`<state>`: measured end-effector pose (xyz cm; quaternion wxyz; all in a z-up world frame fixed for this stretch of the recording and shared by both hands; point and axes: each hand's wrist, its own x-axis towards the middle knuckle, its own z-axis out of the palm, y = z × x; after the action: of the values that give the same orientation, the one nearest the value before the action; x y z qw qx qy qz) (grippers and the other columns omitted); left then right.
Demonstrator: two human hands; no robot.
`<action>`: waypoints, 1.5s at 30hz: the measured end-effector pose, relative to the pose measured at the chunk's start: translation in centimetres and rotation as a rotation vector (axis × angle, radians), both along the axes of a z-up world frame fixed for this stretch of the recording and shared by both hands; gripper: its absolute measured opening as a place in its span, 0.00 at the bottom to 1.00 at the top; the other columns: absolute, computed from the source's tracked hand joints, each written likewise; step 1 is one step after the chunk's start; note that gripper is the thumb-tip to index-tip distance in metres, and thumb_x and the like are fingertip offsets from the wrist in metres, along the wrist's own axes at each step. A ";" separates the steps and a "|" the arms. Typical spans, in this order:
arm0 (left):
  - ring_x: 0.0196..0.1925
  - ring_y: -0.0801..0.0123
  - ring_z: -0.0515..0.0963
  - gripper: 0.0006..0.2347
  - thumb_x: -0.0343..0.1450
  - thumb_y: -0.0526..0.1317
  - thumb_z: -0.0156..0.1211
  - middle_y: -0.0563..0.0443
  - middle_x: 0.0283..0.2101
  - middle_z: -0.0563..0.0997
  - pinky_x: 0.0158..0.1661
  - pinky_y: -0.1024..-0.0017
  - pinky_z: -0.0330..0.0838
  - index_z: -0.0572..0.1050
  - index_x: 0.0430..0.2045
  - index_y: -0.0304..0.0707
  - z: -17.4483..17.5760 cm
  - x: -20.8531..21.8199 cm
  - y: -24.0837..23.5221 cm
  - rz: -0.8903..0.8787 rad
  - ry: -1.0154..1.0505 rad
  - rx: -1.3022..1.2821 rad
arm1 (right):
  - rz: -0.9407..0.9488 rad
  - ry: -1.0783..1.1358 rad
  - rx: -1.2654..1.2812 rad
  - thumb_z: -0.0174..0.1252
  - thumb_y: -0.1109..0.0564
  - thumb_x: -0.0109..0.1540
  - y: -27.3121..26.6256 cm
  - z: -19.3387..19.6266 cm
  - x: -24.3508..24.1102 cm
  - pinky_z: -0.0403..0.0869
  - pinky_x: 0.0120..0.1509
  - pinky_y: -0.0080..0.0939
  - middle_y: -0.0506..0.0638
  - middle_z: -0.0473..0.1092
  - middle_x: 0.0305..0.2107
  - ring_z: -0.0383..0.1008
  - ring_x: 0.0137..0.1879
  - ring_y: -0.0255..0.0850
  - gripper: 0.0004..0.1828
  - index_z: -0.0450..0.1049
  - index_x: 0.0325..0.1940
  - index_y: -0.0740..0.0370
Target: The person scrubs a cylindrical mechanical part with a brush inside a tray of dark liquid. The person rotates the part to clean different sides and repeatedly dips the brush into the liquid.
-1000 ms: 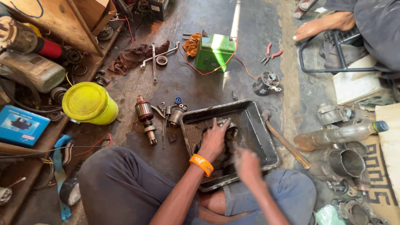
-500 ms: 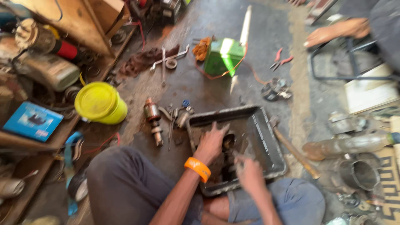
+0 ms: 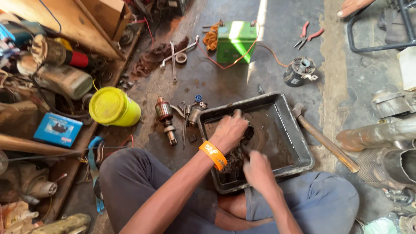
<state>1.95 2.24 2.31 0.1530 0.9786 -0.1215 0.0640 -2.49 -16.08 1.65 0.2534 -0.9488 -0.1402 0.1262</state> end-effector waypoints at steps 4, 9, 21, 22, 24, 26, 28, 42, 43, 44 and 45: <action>0.36 0.45 0.83 0.05 0.62 0.32 0.61 0.27 0.47 0.76 0.36 0.56 0.80 0.80 0.27 0.34 0.6 0.4 -0.6 -0.028 -0.012 0.140 | -0.043 0.184 0.131 0.55 0.58 0.60 -1.9 -0.4 1.1 0.77 0.53 0.54 0.68 0.77 0.37 0.81 0.46 0.61 0.16 0.78 0.51 0.63; 0.38 0.49 0.84 0.06 0.62 0.33 0.62 0.29 0.45 0.77 0.36 0.60 0.80 0.82 0.29 0.35 0.5 1.0 -2.5 -0.031 0.047 0.241 | -0.018 -0.090 0.275 0.61 0.58 0.63 -2.3 -1.4 0.8 0.75 0.49 0.54 0.72 0.76 0.36 0.76 0.49 0.66 0.11 0.78 0.43 0.72; 0.37 0.50 0.86 0.15 0.65 0.46 0.72 0.40 0.39 0.85 0.23 0.49 0.79 0.83 0.38 0.32 4.9 7.2 -8.9 0.139 1.050 0.693 | -0.009 0.560 0.565 0.64 0.56 0.62 -3.1 -7.3 2.3 0.73 0.39 0.37 0.48 0.78 0.28 0.74 0.34 0.33 0.18 0.79 0.51 0.72; 0.39 0.48 0.86 0.14 0.66 0.44 0.69 0.41 0.40 0.85 0.27 0.46 0.79 0.83 0.39 0.34 4.3 7.6 -8.7 0.128 0.957 0.644 | -0.030 0.622 0.567 0.63 0.56 0.62 -3.0 -7.7 2.5 0.71 0.39 0.39 0.48 0.77 0.28 0.72 0.33 0.34 0.18 0.79 0.53 0.69; 0.43 0.44 0.85 0.11 0.68 0.42 0.63 0.42 0.44 0.84 0.34 0.40 0.80 0.82 0.41 0.39 2.6 8.6 -7.9 0.097 0.766 0.543 | -0.079 0.740 0.571 0.62 0.56 0.62 -3.3 -7.9 3.2 0.69 0.37 0.42 0.49 0.76 0.27 0.70 0.32 0.37 0.20 0.79 0.56 0.64; 0.45 0.48 0.85 0.10 0.70 0.41 0.59 0.40 0.44 0.85 0.40 0.50 0.81 0.84 0.38 0.38 0.8 9.3 -6.4 0.074 0.507 0.435 | 0.017 0.543 0.523 0.63 0.55 0.62 -3.5 -7.5 3.2 0.72 0.41 0.39 0.48 0.78 0.28 0.73 0.34 0.33 0.19 0.80 0.55 0.64; 0.48 0.49 0.85 0.10 0.69 0.39 0.59 0.38 0.44 0.85 0.45 0.56 0.81 0.84 0.38 0.37 -0.3 9.1 -4.5 0.049 0.418 0.328 | 0.083 0.310 0.457 0.64 0.54 0.62 -3.3 -6.6 2.8 0.73 0.43 0.39 0.52 0.80 0.31 0.74 0.36 0.29 0.18 0.81 0.54 0.63; 0.60 0.36 0.71 0.21 0.74 0.46 0.58 0.34 0.59 0.73 0.64 0.47 0.60 0.71 0.64 0.55 -1.4 -2.0 2.0 0.113 0.061 -0.443 | -0.012 0.040 0.404 0.55 0.53 0.69 0.0 -2.4 1.3 0.73 0.36 0.38 0.49 0.79 0.26 0.75 0.30 0.28 0.17 0.79 0.55 0.66; 0.60 0.38 0.72 0.20 0.74 0.46 0.58 0.35 0.57 0.75 0.66 0.48 0.59 0.72 0.64 0.55 -1.4 -1.6 2.2 0.112 0.067 -0.440 | -0.074 0.203 0.428 0.56 0.52 0.69 0.6 -2.8 0.9 0.71 0.34 0.40 0.54 0.78 0.25 0.72 0.28 0.32 0.18 0.79 0.57 0.65; 0.59 0.40 0.73 0.20 0.75 0.47 0.57 0.36 0.55 0.76 0.68 0.48 0.58 0.72 0.64 0.56 -1.4 -1.5 2.4 0.112 0.073 -0.437 | -0.136 0.366 0.451 0.56 0.52 0.68 1.5 -3.2 0.3 0.69 0.32 0.42 0.58 0.76 0.24 0.69 0.26 0.35 0.19 0.78 0.59 0.64; 0.60 0.40 0.72 0.20 0.74 0.47 0.58 0.37 0.56 0.77 0.68 0.47 0.57 0.73 0.63 0.56 -1.3 -1.2 2.5 0.106 0.057 -0.442 | -0.201 0.525 0.470 0.57 0.51 0.68 2.1 -3.4 0.0 0.67 0.30 0.44 0.63 0.75 0.22 0.67 0.25 0.39 0.20 0.78 0.61 0.63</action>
<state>0.72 4.73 1.01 0.3636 0.9277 -0.0487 0.0695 -2.48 -13.94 -1.72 0.5028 -0.8091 -0.0017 0.3042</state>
